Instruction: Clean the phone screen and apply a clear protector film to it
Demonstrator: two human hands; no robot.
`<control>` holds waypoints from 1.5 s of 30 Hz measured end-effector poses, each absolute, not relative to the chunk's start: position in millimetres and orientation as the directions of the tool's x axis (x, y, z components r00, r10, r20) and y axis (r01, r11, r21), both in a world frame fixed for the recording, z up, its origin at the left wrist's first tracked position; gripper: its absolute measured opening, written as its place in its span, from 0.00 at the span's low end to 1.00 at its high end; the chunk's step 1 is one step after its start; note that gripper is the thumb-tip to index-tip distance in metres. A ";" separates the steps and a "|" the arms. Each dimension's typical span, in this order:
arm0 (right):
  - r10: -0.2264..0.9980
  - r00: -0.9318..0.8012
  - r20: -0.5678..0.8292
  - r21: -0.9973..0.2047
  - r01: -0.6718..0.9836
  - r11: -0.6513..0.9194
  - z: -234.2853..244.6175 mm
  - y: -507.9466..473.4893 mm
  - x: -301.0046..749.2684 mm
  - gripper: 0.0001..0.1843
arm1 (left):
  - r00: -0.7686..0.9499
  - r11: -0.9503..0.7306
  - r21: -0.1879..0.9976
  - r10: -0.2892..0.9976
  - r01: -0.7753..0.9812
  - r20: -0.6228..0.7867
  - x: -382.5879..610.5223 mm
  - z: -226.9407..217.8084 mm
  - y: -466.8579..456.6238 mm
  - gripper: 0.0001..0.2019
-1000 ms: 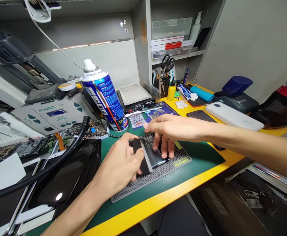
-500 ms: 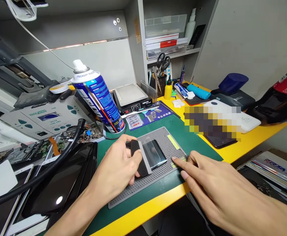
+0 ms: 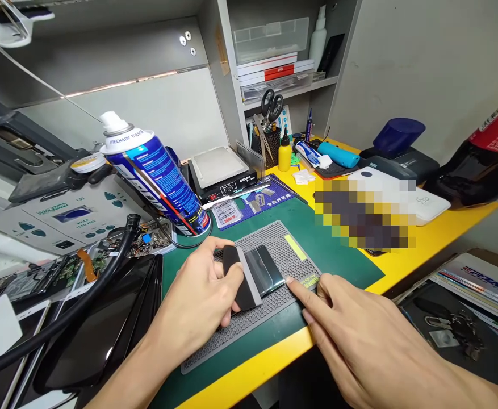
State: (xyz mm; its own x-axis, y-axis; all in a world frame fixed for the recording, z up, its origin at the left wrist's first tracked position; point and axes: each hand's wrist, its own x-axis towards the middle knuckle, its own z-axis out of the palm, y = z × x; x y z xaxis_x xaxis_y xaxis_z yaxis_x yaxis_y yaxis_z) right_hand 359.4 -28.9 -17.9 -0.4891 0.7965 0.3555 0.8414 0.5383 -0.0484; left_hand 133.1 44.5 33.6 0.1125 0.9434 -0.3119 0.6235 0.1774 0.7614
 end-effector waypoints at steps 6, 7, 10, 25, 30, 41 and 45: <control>0.795 -0.485 0.364 -0.068 0.838 0.542 -19.1 -27.1 357.5 0.27 | 0.116 0.176 0.761 0.942 0.625 -0.314 135.8 30.7 45.6 0.16; 0.795 -0.486 0.363 -0.075 0.835 0.545 -18.9 -27.3 357.8 0.28 | 0.119 0.176 0.762 0.942 0.624 -0.315 136.2 30.4 45.7 0.16; 0.794 -0.480 0.373 -0.085 0.835 0.544 -18.8 -28.1 360.0 0.28 | 0.119 0.176 0.763 0.942 0.622 -0.315 137.5 30.3 46.0 0.16; 0.793 -0.439 0.422 -0.106 0.845 0.524 -24.7 -26.5 361.6 0.25 | 0.146 0.188 0.799 0.934 0.572 -0.325 150.3 31.7 49.1 0.13; 0.793 -0.433 0.429 -0.110 0.846 0.522 -27.7 -25.1 361.6 0.24 | 0.144 0.198 0.807 0.933 0.556 -0.329 154.3 31.5 50.6 0.13; 0.802 -0.416 0.428 -0.142 0.846 0.514 -29.3 -25.7 362.8 0.25 | 0.142 0.214 0.809 0.929 0.547 -0.342 156.5 29.2 51.1 0.15; 0.808 -0.399 0.433 -0.168 0.846 0.507 -30.8 -25.3 362.2 0.24 | 0.149 0.221 0.815 0.926 0.536 -0.348 158.9 28.2 51.9 0.14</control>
